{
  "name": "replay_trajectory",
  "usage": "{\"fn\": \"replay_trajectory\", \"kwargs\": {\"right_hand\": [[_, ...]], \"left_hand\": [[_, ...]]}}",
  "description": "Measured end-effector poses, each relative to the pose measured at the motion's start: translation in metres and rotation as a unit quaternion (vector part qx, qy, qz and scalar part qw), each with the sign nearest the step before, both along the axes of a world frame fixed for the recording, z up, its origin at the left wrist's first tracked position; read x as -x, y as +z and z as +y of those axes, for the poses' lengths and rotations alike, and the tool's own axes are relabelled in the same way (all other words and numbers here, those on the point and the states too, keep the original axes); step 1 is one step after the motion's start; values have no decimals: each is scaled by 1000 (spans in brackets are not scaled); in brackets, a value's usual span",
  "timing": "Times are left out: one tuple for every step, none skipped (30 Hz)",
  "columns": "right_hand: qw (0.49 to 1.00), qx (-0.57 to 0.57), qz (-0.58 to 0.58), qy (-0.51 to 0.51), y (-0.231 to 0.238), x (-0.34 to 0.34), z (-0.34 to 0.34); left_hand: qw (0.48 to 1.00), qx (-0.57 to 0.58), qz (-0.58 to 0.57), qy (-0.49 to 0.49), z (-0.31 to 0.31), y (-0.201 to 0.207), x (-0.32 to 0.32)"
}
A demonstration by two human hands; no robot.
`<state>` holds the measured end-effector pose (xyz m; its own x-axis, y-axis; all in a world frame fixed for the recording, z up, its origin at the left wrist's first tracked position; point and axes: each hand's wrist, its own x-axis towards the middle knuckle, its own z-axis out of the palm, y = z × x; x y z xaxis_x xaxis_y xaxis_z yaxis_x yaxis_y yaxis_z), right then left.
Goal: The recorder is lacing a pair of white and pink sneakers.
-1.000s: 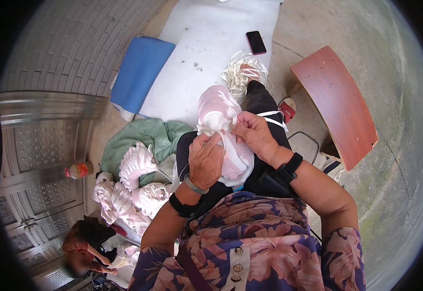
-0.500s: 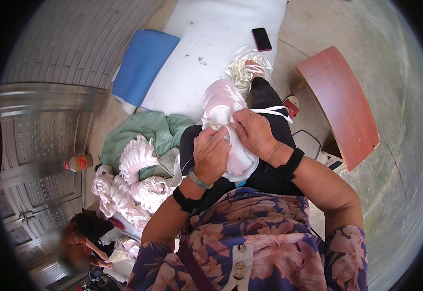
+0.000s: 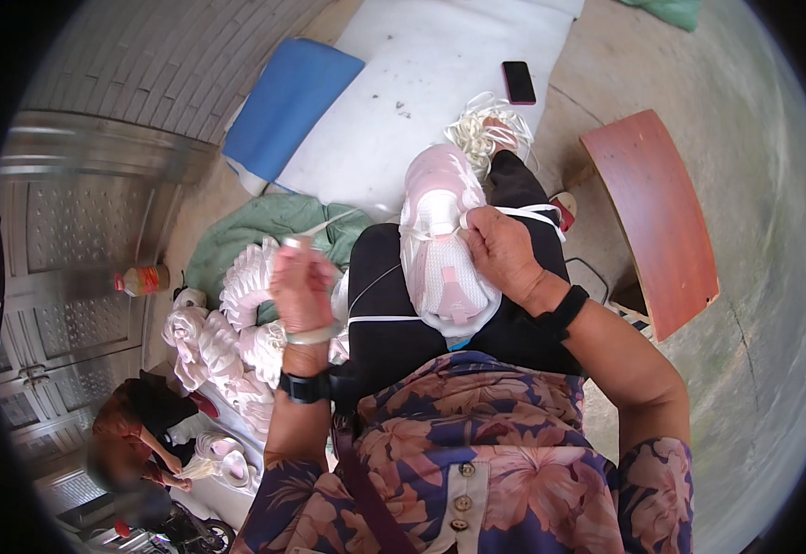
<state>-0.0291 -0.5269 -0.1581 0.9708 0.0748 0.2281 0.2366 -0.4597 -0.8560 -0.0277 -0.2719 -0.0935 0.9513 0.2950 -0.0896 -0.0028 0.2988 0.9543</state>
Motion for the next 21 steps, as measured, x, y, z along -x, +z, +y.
{"fn": "replay_trajectory", "kwargs": {"right_hand": [[998,37,-41,3,0,-1,3],[998,38,-41,7,-1,-1,5],[999,30,-21,-2,-2,-1,5],[1000,21,-2,-10,-3,-1,4],[1000,22,-4,-6,-3,-1,2],[998,-4,59,1,-2,0,-1],[992,-29,121,7,-1,1,-4],[987,-25,159,24,1,2,-10],[987,-24,156,25,1,3,-11],[985,-65,159,23,1,4,-11],[981,-106,161,21,0,4,-11],[980,-109,165,25,-3,6,-11],[980,-109,165,25,-5,7,-13],[982,-104,156,33,-7,7,-14],[983,-100,148,40,-9,8,-15],[983,-101,148,39,-12,8,-15],[981,-127,145,37,-15,9,-15],[977,-154,141,36,-16,8,-14],[977,-154,142,35,-17,8,-15],[975,-161,150,36,-17,9,-15],[972,-169,159,37,-14,10,-14]], "left_hand": [[998,22,56,-34,-8,-6,9],[994,44,82,-56,-17,-13,15],[989,67,108,-81,-26,-20,19],[984,68,122,-108,-34,-24,20],[979,69,135,-135,-40,-27,18],[973,68,148,-165,-44,-28,15],[969,60,144,-190,-47,-30,12],[970,34,129,-203,-49,-32,8],[969,7,113,-219,-51,-34,4],[970,6,111,-218,-52,-38,2],[966,-11,109,-232,-51,-43,0],[963,-26,107,-248,-52,-46,-1],[962,-26,106,-248,-53,-49,-2],[966,-23,92,-241,-53,-52,-3],[969,-20,78,-235,-55,-52,-3],[968,-20,78,-235,-56,-53,-3],[970,-28,73,-229,-57,-54,-3],[972,-35,67,-221,-59,-54,-4],[972,-36,68,-222,-62,-54,-4],[974,-43,75,-209,-64,-53,-3],[976,-51,83,-197,-65,-53,-3]]}}
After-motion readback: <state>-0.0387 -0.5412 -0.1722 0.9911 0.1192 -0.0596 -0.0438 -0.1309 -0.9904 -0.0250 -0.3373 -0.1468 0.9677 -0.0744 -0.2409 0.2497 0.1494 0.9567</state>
